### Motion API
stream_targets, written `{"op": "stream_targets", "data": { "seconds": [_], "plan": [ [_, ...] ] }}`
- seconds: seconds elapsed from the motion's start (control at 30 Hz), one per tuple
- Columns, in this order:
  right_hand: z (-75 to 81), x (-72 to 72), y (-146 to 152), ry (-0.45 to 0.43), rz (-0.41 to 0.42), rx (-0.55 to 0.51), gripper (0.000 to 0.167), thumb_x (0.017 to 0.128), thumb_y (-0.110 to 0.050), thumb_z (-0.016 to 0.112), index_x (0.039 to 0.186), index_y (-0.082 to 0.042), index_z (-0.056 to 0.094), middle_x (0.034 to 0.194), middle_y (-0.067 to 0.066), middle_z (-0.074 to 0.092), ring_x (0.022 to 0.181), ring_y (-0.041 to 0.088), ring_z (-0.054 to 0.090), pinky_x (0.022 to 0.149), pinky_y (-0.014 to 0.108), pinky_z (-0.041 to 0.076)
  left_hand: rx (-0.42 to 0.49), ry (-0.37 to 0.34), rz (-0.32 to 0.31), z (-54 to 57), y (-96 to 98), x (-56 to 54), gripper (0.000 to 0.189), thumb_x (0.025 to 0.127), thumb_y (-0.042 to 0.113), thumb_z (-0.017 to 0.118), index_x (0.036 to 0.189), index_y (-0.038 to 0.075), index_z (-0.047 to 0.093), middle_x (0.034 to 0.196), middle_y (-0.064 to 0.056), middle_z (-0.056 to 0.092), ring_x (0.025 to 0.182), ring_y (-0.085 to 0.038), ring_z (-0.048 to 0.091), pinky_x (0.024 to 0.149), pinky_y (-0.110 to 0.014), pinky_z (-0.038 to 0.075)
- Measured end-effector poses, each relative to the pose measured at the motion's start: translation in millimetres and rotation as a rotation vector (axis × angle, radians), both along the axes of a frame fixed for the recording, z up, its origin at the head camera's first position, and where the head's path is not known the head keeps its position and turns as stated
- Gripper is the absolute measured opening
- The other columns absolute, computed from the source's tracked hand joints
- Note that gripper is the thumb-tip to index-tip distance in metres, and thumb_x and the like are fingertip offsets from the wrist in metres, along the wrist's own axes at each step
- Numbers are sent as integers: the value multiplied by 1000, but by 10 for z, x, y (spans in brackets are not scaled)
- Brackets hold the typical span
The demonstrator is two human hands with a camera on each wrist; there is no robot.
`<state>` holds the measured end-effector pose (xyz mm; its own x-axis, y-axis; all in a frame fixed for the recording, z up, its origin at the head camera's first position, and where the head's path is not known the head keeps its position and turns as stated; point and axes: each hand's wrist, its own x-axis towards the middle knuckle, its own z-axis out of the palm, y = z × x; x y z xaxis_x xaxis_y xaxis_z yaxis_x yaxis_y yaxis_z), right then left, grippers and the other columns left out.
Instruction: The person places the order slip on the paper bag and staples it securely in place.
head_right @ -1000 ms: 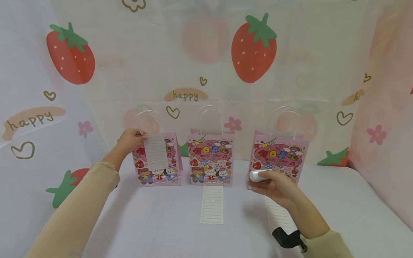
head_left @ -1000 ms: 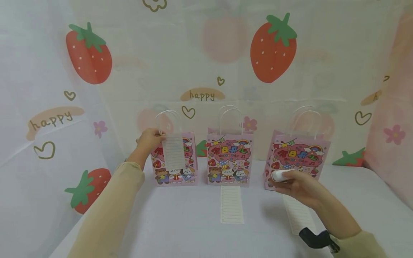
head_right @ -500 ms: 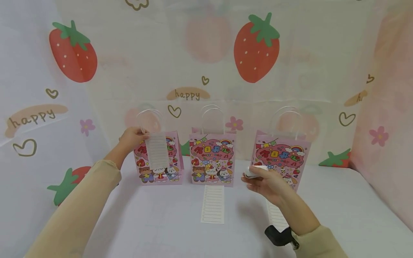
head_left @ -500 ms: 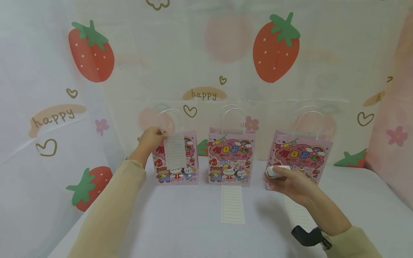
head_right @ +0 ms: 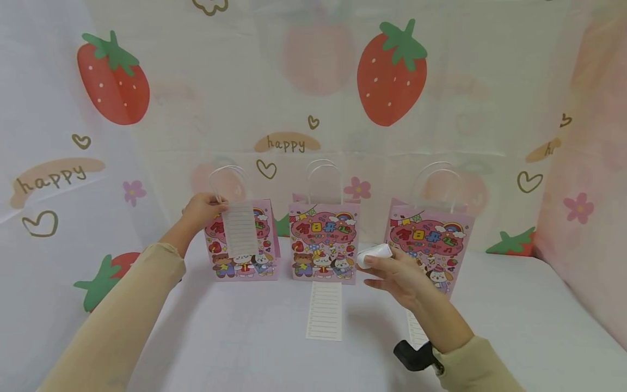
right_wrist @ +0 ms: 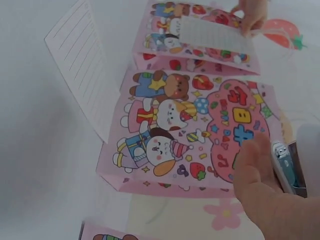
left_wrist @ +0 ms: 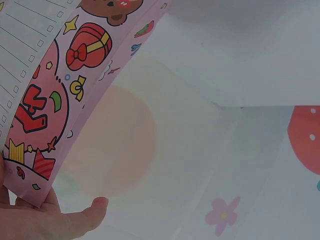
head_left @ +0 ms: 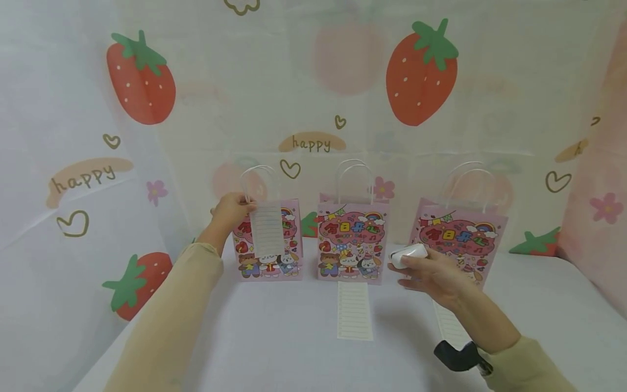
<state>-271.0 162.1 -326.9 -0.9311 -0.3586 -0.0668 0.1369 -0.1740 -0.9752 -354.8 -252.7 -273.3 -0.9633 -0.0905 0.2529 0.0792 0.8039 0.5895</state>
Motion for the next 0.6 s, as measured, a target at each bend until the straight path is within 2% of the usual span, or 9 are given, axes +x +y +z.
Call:
{"op": "stream_targets", "data": {
  "seconds": [0.23, 0.33, 0.5, 0.6],
  "plan": [
    [37, -11, -100, 9, -4, 21, 57, 99, -18, 58, 144, -2, 27, 119, 5, 54, 103, 17, 65, 90, 42, 47, -13, 17, 3, -12, -20, -3, 20, 95, 16, 61, 103, -2, 65, 114, -21, 65, 110, -39, 56, 100, -68, 20],
    [69, -16, -133, 10, -3, 29, 57, 99, -19, 57, 143, -1, 25, 119, 5, 54, 103, 16, 64, 96, 47, 44, -7, 25, 1, -21, -20, -7, 19, 95, 15, 61, 101, -2, 65, 114, -21, 65, 112, -39, 55, 100, -69, 18],
    [125, -14, -217, -2, -46, 38, 61, 99, -17, 57, 144, 3, 21, 123, 10, 49, 105, 17, 62, 105, 56, 33, -8, 18, -2, -23, 1, -17, 20, 95, 17, 60, 102, -2, 65, 115, -21, 65, 111, -38, 55, 99, -66, 21],
    [155, -14, -297, -1, -71, 58, 64, 99, -15, 56, 146, 5, 17, 131, 16, 45, 108, 19, 60, 105, 55, 33, -17, 18, 10, -21, -9, -18, 21, 95, 17, 61, 103, -1, 66, 115, -20, 66, 110, -38, 56, 98, -64, 23]
  ]
}}
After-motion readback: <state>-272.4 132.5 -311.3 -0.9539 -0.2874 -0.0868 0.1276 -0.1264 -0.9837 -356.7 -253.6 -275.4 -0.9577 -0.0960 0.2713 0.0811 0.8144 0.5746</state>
